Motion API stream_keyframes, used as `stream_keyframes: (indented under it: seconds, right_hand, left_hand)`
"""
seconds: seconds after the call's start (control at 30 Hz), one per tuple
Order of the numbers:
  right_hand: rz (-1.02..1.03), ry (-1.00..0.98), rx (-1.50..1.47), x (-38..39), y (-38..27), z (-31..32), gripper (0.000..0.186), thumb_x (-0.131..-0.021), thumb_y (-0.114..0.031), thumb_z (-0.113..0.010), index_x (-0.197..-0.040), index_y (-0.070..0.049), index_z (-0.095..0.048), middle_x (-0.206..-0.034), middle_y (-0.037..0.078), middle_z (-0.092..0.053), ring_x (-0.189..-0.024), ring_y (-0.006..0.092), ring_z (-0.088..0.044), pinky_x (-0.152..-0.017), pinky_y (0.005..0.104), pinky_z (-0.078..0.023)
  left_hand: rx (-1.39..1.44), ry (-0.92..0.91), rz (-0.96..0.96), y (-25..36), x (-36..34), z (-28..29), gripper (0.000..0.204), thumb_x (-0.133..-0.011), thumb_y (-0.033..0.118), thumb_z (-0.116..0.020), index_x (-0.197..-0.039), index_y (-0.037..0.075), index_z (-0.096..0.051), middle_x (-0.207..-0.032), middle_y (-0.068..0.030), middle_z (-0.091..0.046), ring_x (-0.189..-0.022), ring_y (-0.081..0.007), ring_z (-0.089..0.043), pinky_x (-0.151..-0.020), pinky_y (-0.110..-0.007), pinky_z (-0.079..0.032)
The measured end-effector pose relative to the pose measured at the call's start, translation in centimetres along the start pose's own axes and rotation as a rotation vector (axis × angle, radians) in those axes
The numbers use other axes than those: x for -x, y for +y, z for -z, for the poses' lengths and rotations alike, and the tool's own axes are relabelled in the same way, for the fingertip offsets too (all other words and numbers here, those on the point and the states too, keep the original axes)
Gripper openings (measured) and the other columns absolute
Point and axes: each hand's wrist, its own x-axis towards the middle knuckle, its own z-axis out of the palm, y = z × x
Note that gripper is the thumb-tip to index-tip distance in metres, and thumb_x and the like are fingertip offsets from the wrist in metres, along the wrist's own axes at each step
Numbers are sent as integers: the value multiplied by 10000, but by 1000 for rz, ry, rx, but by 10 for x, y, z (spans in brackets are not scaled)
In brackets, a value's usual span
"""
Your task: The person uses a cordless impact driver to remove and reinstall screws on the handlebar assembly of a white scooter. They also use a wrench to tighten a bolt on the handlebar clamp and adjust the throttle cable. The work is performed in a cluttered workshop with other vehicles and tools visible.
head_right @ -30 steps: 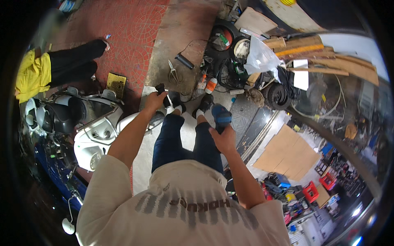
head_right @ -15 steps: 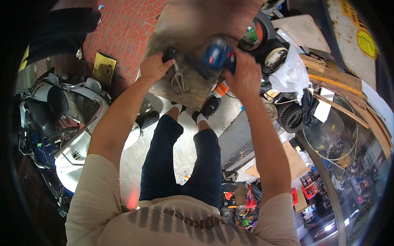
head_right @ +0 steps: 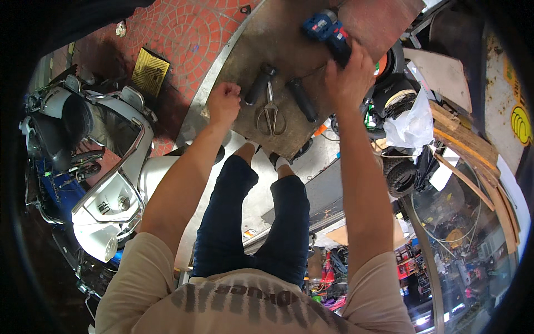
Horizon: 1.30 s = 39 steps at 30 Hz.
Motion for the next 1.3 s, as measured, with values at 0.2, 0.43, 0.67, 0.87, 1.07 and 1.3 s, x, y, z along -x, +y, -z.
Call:
stream_keyframes:
  seconds: [0.2,0.43,0.67,0.87,1.07,1.3]
  right_hand:
    - [-123,-156,-309,95,-40,31,518,-818,-138,-765,-1293,-25,-593,-1175,209,-629,-1084,410,-601,-925,506,-473]
    - [-685,-666,-354,89,-139,4,513,-864,-457,-772,-1126,-23,-692,-982,183,-746,-919,369,-730,-824,451,-566]
    - [-562,-770,-154,62,-148,-42,581,-818,-563,-753,-1056,-37,-689,-1012,219,-751,-983,385,-734,-845,475,-575]
    - [-594,-675,-295,146,-88,29,505,-784,-470,-808,-1043,-58,-673,-838,149,-732,-829,360,-729,-737,466,-562]
    - [-747,-669,-77,234,-8,90,458,-793,-423,-826,-1004,-36,-702,-784,125,-735,-772,340,-727,-715,454,-553]
    - [-887,-577,114,291,68,83,523,-785,-471,-820,-963,8,-706,-892,215,-752,-899,412,-732,-829,496,-559]
  left_hand:
    - [-5,16,108,7,21,11,139,-926,102,-615,-965,8,-710,-947,-165,-736,-943,-342,-703,-838,-423,-531]
    - [283,-57,304,11,36,25,175,-994,34,-513,-1022,68,-683,-930,-43,-680,-763,-121,-633,-623,-261,-520]
    - [173,-102,71,7,17,37,168,-973,13,-528,-1034,51,-681,-972,-63,-691,-791,-166,-654,-648,-303,-534]
    - [-430,-153,-547,52,30,23,224,-817,-31,-603,-1008,63,-676,-997,-142,-636,-957,-365,-648,-805,-455,-541]
    - [-363,-202,-608,59,44,-3,216,-825,-37,-614,-988,93,-674,-1021,-122,-598,-1045,-375,-619,-831,-479,-535]
    - [-262,-169,-657,56,64,6,284,-832,-70,-605,-1078,49,-685,-1267,-155,-585,-1172,-393,-578,-957,-473,-519]
